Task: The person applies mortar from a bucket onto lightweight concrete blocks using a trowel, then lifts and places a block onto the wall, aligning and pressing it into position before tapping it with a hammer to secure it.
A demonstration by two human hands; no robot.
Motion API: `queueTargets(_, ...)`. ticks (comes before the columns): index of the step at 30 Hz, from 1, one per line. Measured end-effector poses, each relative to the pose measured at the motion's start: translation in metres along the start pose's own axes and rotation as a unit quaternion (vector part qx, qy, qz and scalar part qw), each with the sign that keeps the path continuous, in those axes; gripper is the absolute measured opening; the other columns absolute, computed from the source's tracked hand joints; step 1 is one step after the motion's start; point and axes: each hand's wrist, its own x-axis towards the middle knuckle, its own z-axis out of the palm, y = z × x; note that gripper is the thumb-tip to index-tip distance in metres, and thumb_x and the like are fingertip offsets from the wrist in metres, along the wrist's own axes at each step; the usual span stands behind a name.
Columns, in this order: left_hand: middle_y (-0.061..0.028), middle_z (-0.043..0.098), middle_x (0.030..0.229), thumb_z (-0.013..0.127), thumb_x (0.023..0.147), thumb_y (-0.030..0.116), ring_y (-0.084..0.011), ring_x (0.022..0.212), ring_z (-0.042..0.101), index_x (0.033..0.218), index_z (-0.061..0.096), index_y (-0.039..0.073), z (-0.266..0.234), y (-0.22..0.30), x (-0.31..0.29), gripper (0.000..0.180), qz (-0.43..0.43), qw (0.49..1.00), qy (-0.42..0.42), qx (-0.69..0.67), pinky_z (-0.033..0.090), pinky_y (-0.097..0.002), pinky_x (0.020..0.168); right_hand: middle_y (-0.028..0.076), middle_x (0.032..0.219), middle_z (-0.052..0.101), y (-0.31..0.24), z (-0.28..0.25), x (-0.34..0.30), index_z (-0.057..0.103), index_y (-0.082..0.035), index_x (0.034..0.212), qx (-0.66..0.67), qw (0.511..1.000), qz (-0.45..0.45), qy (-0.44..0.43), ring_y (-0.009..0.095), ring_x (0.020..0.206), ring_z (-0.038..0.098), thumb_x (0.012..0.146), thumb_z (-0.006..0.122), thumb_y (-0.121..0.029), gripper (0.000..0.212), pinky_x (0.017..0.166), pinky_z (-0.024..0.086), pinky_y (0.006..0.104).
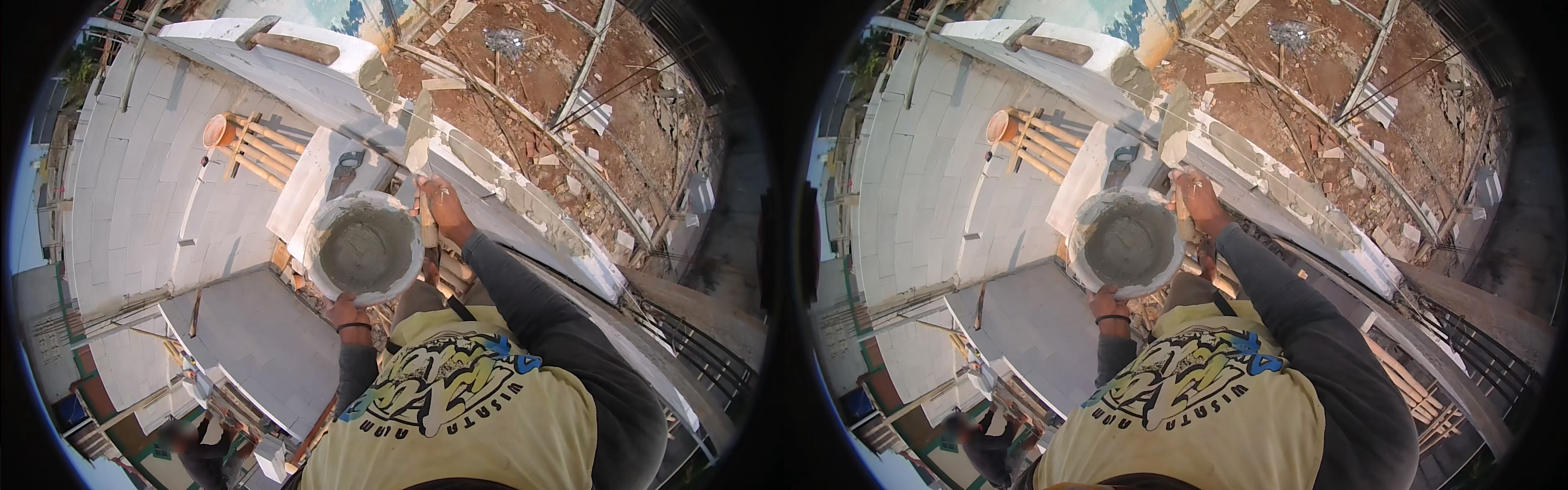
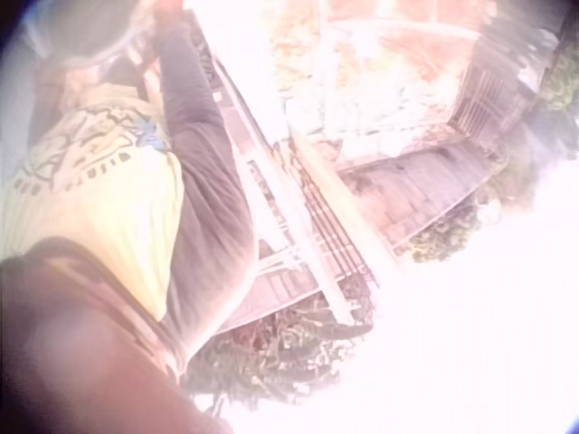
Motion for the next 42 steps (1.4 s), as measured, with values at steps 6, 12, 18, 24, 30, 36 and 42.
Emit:
queueTargets(6, -0.009, 0.057, 0.103, 0.045, 0.066, -0.012, -0.0274, 0.087, 0.061, 0.125, 0.049, 0.005, -0.018, 0.006, -0.015, 0.061, -0.004, 1.0, 0.011, 0.024, 0.056, -0.0409, 0.067, 0.006, 0.08, 0.058, 0.041, -0.01, 0.034, 0.058, -0.003, 0.11, 0.263, 0.954, 0.095, -0.107, 0.019, 0.07, 0.059, 0.096, 0.056, -0.045, 0.043, 0.064, 0.053, 0.0365)
queueTargets(12, -0.0106, 0.055, 0.107, 0.042, 0.067, -0.011, -0.0294, 0.089, 0.061, 0.123, 0.048, 0.008, -0.052, -0.002, -0.004, 0.06, 0.016, 0.996, 0.013, 0.085, 0.06, -0.052, 0.076, 0.005, 0.077, 0.055, 0.116, -0.071, 0.038, 0.056, -0.006, 0.1, 0.337, 0.932, 0.022, -0.131, 0.017, 0.065, 0.053, 0.094, 0.059, -0.045, 0.039, 0.056, 0.046, 0.0314)
queueTargets(18, -0.0095, 0.058, 0.106, 0.042, 0.066, -0.011, -0.0304, 0.092, 0.062, 0.125, 0.049, 0.007, -0.068, -0.031, 0.004, 0.063, 0.016, 0.997, 0.043, 0.066, 0.058, -0.046, 0.071, 0.005, 0.074, 0.056, 0.113, -0.097, -0.083, 0.058, -0.006, 0.093, 0.215, 0.947, 0.221, -0.091, 0.017, 0.063, 0.056, 0.095, 0.057, -0.043, 0.037, 0.057, 0.047, 0.0319)
queueTargets(24, -0.009, 0.061, 0.104, 0.043, 0.069, -0.011, -0.027, 0.09, 0.063, 0.124, 0.052, 0.004, -0.062, -0.084, 0.007, 0.058, 0.022, 0.999, 0.018, 0.021, 0.057, -0.0402, 0.074, 0.013, 0.074, 0.06, 0.073, -0.061, -0.108, 0.067, -0.001, 0.082, -0.534, 0.819, -0.037, -0.208, 0.03, 0.073, 0.06, 0.095, 0.055, -0.035, 0.039, 0.073, 0.051, 0.0435)
queueTargets(30, -0.0079, 0.061, 0.098, 0.048, 0.072, -0.01, -0.0259, 0.085, 0.063, 0.114, 0.054, 0.004, -0.027, -0.162, 0.042, 0.045, -0.064, 0.994, 0.033, -0.083, 0.055, -0.0395, 0.069, 0.019, 0.096, 0.063, 0.149, -0.028, -0.029, 0.067, 0.001, 0.099, -0.699, 0.611, -0.118, -0.353, 0.036, 0.094, 0.059, 0.09, 0.055, -0.026, 0.03, 0.082, 0.049, 0.0474)
queueTargets(36, -0.0107, 0.059, 0.099, 0.047, 0.072, -0.01, -0.0294, 0.083, 0.062, 0.12, 0.051, 0.007, -0.037, -0.242, 0.115, 0.05, -0.132, 0.975, 0.123, -0.13, 0.055, -0.0453, 0.062, 0.019, 0.106, 0.06, 0.149, -0.062, -0.019, 0.058, 0.003, 0.114, -0.54, 0.815, -0.165, -0.127, 0.034, 0.095, 0.061, 0.091, 0.053, -0.008, 0.026, 0.085, 0.049, 0.0428)
queueTargets(42, -0.0159, 0.056, 0.102, 0.048, 0.077, -0.008, -0.0362, 0.085, 0.061, 0.111, 0.048, 0.002, -0.065, -0.216, 0.23, 0.036, -0.04, 0.958, 0.077, -0.272, 0.055, -0.0582, 0.066, 0.021, 0.101, 0.06, 0.188, -0.156, -0.001, 0.059, 0.005, 0.11, -0.599, 0.797, -0.035, -0.064, 0.032, 0.091, 0.062, 0.091, 0.049, -0.005, 0.023, 0.083, 0.049, 0.0403)
